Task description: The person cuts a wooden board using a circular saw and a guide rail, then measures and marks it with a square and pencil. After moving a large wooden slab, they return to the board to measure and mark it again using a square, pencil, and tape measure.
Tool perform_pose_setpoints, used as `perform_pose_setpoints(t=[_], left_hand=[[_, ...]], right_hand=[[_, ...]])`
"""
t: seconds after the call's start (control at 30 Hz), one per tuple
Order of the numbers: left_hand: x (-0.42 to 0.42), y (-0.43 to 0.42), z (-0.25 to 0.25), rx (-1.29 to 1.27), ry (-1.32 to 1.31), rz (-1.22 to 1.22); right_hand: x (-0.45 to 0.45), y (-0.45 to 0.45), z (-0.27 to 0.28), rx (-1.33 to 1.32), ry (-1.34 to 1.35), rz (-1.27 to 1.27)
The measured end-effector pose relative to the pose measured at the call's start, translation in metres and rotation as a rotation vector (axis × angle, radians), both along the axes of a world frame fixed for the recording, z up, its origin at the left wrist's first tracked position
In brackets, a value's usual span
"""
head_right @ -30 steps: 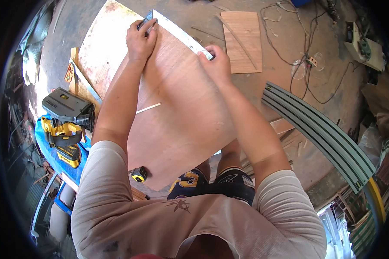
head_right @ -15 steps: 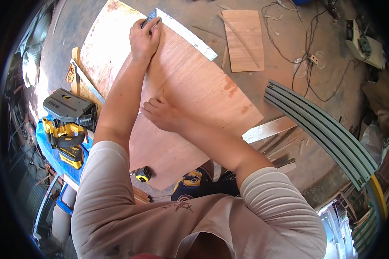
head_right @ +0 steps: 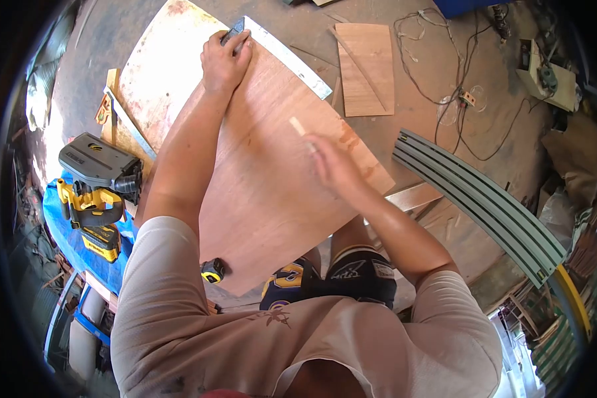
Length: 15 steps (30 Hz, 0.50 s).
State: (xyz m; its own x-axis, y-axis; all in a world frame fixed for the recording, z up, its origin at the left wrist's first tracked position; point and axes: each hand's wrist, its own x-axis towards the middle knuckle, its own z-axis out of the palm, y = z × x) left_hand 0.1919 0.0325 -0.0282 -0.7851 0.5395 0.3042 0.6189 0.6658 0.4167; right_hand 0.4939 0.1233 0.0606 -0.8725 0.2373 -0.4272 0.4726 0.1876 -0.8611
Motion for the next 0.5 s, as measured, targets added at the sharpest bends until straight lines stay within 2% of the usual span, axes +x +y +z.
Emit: perform_pose_setpoints(t=[0.03,0.07,0.13,0.2,0.27,0.3,0.37,0.4,0.47,0.5], left_hand=[[0.000,-0.001,0.000,0.012,0.034,-0.005],[0.000,-0.002,0.000,0.009,0.034,0.005],[0.001,0.000,0.003,0.015,-0.055,0.010],[-0.001,-0.001,0.006,0.009,-0.047,0.020],[0.001,0.000,0.003,0.010,-0.046,0.017],[0.004,0.000,0.004,0.004,-0.050,0.031],[0.003,0.001,0.012,-0.010,-0.039,0.022],[0.003,0.002,0.012,-0.013,-0.037,0.031],[0.002,0.001,0.011,-0.003,-0.043,0.017],[0.002,0.001,0.013,0.000,-0.029,0.006]], right_hand=[[-0.002,0.012,0.004,-0.168,-0.100,-0.124],[-0.004,0.024,0.001,-0.171,-0.101,-0.113],[-0.024,0.045,-0.002,-0.641,0.031,-0.218],[-0.058,0.049,-0.002,-0.747,0.138,-0.239],[-0.095,0.044,-0.005,-0.564,0.226,-0.308],[-0.106,0.046,-0.016,-0.571,0.217,-0.296],[-0.134,0.052,-0.040,-0.212,0.354,-0.108],[-0.149,0.052,-0.044,-0.217,0.354,-0.100],[-0.179,0.047,-0.044,0.026,0.513,-0.092],[-0.191,0.043,-0.038,0.084,0.511,-0.132]])
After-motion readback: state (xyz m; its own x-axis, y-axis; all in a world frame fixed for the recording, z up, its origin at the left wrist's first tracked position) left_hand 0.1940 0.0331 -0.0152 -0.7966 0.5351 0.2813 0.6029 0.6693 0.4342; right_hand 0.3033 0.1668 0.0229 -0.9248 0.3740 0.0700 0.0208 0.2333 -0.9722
